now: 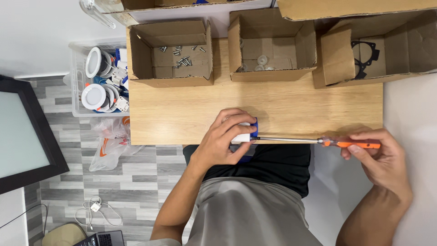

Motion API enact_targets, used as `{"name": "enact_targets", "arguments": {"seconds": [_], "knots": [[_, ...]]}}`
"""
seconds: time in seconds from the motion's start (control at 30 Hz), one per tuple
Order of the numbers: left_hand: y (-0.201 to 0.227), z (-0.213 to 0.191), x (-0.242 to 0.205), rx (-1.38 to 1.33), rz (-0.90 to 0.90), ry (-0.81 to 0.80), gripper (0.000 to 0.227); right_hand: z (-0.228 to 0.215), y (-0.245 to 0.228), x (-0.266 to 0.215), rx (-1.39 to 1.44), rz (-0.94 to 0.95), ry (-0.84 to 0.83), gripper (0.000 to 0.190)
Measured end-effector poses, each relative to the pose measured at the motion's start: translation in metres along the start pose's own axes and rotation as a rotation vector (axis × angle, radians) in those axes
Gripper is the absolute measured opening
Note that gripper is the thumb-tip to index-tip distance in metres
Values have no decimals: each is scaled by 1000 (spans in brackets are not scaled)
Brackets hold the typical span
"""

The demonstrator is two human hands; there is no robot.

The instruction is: The person assembles a white plastic electrical box with a blue internal component using a screwdriver. They tighten screws to secure the parts, then separate them to inspect the interior of the white box and the blue component before reassembling them.

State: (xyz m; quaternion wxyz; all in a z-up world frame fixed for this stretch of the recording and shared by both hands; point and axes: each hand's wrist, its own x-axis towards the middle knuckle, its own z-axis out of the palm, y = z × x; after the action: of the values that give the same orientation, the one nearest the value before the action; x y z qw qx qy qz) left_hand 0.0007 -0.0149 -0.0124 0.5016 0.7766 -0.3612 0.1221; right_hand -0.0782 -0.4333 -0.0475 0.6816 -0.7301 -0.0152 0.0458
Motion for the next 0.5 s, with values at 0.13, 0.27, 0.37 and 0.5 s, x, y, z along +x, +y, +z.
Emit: {"name": "enact_targets", "arguments": {"seconds": [0.13, 0.27, 0.37, 0.5], "knots": [[2, 0, 0, -3, 1, 5, 23, 3, -9, 0, -91, -2, 33, 26], [3, 0, 1, -2, -3, 11, 23, -2, 4, 2, -122, -105, 26, 19], [1, 1, 0, -5, -5, 13, 23, 6, -11, 4, -129, -139, 2, 22], [2, 2, 0, 0, -4, 18, 25, 30, -52, 15, -83, -79, -34, 40]]}}
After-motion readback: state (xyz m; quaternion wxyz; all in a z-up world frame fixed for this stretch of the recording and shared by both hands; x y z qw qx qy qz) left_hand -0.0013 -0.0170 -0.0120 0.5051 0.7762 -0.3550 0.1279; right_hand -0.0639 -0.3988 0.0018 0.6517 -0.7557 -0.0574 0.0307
